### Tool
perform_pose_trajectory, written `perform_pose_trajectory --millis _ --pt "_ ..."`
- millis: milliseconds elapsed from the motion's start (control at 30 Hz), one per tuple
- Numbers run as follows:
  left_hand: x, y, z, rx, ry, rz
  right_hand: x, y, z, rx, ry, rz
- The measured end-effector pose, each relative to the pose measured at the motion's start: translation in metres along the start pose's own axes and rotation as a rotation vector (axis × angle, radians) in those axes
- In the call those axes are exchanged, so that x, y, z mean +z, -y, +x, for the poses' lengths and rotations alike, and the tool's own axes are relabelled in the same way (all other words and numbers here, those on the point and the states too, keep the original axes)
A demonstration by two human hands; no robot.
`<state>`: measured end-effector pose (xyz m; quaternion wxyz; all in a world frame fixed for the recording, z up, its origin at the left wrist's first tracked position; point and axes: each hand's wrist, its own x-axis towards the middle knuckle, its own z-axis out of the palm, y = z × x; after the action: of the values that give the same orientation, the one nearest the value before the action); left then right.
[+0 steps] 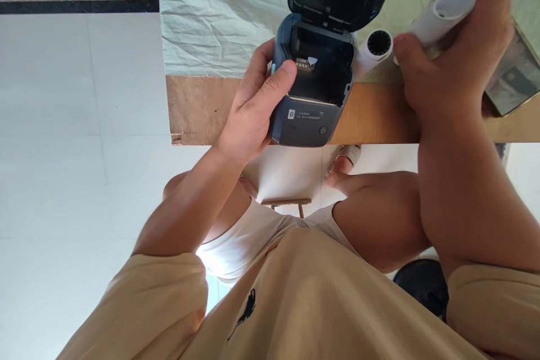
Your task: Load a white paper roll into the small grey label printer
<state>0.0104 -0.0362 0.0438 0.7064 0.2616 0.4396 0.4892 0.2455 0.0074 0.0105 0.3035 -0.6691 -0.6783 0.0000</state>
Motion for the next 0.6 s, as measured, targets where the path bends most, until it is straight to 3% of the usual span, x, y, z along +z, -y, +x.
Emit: perform_pose_trajectory --millis 67,167,300,433,600 --pt "-0.004 0.003 0.001 0.124 0.136 -0.036 0.0 0.0 -0.002 0.013 0.028 0.04" --pt "-0.01 0.006 0.002 0.148 0.204 -0.038 -0.001 0.001 -0.004 0.039 0.051 0.018" --pt "-0.005 0.005 0.0 0.158 0.123 -0.024 -0.004 0.004 -0.006 0.08 0.037 0.008" --pt "0.002 0.003 -0.002 0.152 0.067 0.022 0.001 0.002 -0.007 -0.035 0.016 0.175" --pt "-0.001 0.004 -0.001 0.161 0.068 0.065 0.0 0.007 -0.01 -0.116 0.056 0.135"
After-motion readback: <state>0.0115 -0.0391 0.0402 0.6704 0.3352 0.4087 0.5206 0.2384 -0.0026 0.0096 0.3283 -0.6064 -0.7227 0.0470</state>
